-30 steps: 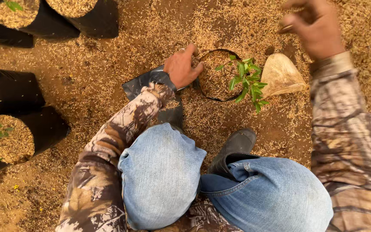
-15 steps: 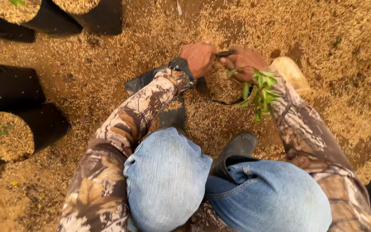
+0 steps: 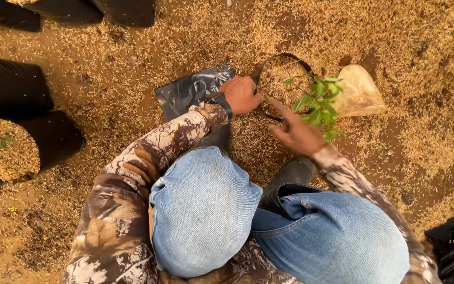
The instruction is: The person sits on the ground and prepares black plastic nursery bags by filling them with soil. They then place small plants into the bags and cover the roots with more soil and wood chips using a scoop. The person repeats this process for multiple plants, including some with yellow flowers.
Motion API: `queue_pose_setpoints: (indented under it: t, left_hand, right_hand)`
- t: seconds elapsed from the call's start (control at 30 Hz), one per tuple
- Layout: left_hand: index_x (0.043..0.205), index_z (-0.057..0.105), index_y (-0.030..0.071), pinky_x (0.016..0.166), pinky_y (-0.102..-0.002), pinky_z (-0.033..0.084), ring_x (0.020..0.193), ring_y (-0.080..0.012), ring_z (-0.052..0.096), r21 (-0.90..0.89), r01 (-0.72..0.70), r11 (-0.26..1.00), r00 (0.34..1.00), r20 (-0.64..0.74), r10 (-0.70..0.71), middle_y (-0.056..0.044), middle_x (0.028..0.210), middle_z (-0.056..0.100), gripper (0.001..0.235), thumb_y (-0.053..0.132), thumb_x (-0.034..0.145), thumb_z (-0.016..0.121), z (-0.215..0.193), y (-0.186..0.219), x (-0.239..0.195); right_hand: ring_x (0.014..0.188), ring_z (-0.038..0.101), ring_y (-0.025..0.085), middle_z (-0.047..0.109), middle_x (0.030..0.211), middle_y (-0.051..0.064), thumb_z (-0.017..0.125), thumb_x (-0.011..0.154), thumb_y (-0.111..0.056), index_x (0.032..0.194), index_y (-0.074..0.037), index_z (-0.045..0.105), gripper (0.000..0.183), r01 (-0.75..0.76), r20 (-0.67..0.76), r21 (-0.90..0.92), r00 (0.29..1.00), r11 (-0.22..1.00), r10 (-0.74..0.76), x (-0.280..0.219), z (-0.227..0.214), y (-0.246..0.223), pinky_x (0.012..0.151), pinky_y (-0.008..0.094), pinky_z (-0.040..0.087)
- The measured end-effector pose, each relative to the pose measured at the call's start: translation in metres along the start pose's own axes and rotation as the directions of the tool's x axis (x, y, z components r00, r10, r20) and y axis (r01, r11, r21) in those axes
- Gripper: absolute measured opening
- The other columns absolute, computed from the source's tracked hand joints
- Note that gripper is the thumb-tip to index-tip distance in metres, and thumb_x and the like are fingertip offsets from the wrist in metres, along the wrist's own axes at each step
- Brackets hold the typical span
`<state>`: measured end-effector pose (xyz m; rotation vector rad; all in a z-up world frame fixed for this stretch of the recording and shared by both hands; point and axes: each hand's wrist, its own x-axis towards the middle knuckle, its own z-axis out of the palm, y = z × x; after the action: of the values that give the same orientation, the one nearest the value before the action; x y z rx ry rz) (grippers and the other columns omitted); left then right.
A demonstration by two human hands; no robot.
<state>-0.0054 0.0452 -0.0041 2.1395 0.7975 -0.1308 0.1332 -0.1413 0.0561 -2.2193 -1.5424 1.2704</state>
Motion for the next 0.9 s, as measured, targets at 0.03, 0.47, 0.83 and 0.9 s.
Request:
queue_pose_setpoints:
  t: [0.03, 0.47, 0.83, 0.9]
  left_hand:
    - [0.074, 0.067, 0.001, 0.060, -0.048, 0.054, 0.059, -0.0324, 0.067, -0.002, -0.019, 1.000, 1.000, -0.024, 0.019, -0.016, 0.063, 0.063, 0.038, 0.037, 0.086, 0.070, 0.003, 0.000, 0.003]
    - [0.112, 0.070, 0.008, 0.068, -0.037, 0.059, 0.100, -0.0253, 0.065, 0.448, -0.703, 0.552, 0.652, 0.098, 0.752, -0.012, 0.109, 0.066, 0.029, 0.029, 0.092, 0.070, 0.019, 0.002, -0.029]
    - [0.116, 0.071, 0.013, 0.084, -0.044, 0.056, 0.109, -0.0274, 0.062, 0.623, -0.534, 0.572, 0.768, 0.075, 0.636, -0.013, 0.117, 0.066, 0.036, 0.027, 0.083, 0.066, -0.041, -0.015, -0.008]
    - [0.127, 0.067, 0.009, 0.078, -0.042, 0.056, 0.110, -0.0282, 0.062, 0.587, -0.565, 0.580, 0.797, 0.208, 0.567, -0.016, 0.122, 0.063, 0.039, 0.024, 0.092, 0.059, -0.044, -0.020, -0.019]
  right_hand:
    - [0.056, 0.064, 0.026, 0.074, 0.080, 0.021, 0.059, 0.100, -0.036, 0.168, -0.015, 0.019, 0.082, -0.071, 0.139, -0.051, 0.987, 0.996, 0.077, 0.011, 0.001, -0.008, 0.061, 0.036, 0.060]
    - [0.073, 0.066, 0.025, 0.063, 0.117, 0.021, 0.074, 0.098, -0.027, 0.108, -0.003, 0.072, 0.026, -0.147, -0.519, -0.052, 0.849, 0.988, 0.099, -0.005, -0.050, 0.060, 0.060, 0.044, 0.062]
    - [0.084, 0.067, 0.026, 0.068, 0.094, 0.014, 0.061, 0.107, -0.030, 0.105, -0.007, 0.071, 0.025, -0.130, -0.222, -0.073, 0.969, 0.989, 0.111, 0.003, -0.037, 0.077, 0.082, 0.043, 0.056]
    - [0.085, 0.067, 0.026, 0.069, 0.095, 0.014, 0.064, 0.103, -0.032, 0.104, -0.005, 0.072, 0.028, 0.008, -0.238, -0.119, 0.971, 0.993, -0.036, -0.005, -0.046, 0.059, 0.085, 0.043, 0.055]
